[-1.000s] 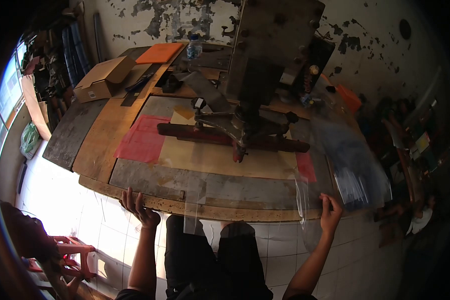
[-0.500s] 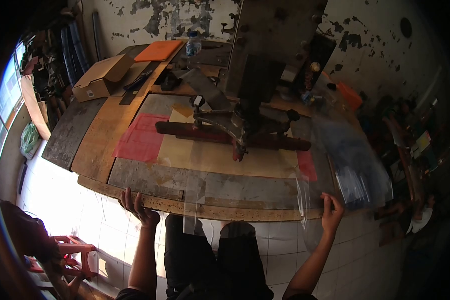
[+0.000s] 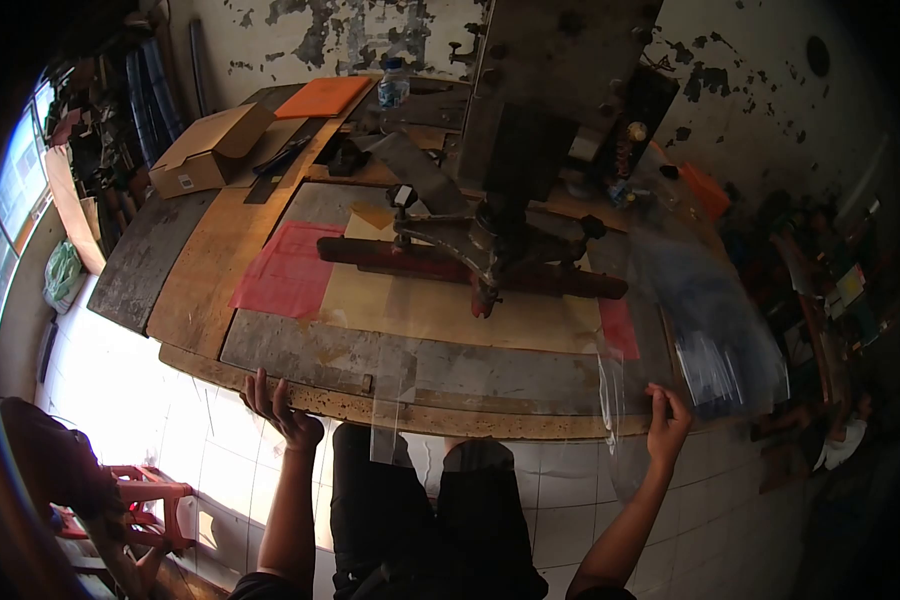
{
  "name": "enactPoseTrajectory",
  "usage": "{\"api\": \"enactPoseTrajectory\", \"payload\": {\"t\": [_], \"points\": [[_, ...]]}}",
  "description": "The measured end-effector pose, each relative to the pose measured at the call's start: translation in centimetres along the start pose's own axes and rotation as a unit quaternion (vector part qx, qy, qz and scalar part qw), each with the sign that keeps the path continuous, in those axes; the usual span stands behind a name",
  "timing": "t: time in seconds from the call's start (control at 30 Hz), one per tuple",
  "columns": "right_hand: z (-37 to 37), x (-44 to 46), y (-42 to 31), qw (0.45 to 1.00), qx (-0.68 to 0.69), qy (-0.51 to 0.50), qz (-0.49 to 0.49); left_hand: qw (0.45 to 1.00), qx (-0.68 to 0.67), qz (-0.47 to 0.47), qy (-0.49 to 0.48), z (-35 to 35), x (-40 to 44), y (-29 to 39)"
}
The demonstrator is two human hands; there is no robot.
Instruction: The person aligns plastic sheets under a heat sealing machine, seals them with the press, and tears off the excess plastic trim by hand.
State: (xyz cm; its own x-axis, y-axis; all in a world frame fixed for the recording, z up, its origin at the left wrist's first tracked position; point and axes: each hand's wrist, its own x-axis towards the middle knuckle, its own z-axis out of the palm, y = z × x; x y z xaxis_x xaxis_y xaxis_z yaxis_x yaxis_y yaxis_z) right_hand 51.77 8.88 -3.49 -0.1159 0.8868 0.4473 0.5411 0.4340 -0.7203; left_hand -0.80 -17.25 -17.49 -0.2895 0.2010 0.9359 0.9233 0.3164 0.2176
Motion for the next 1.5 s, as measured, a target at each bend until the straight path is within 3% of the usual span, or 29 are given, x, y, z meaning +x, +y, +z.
{"api": "enactPoseTrajectory", "payload": {"t": [0.73, 1.27, 1.5], "points": [[-0.1, 0.1, -0.2, 1.0, -0.01, -0.004, -0.012, 1.0, -0.006, -0.001, -0.002, -0.1, 0.1, 0.1], [-0.4, 0.0, -0.3, 0.999, -0.003, -0.025, -0.032, 0.997, -0.028, -0.033, -0.064, -2.3, 1.5, 1.6], [-0.6, 0.9, -4.6, 0.989, -0.128, -0.078, -0.016, 0.99, -0.055, -0.067, -0.115, -3.5, 1.9, 2.0]]}}
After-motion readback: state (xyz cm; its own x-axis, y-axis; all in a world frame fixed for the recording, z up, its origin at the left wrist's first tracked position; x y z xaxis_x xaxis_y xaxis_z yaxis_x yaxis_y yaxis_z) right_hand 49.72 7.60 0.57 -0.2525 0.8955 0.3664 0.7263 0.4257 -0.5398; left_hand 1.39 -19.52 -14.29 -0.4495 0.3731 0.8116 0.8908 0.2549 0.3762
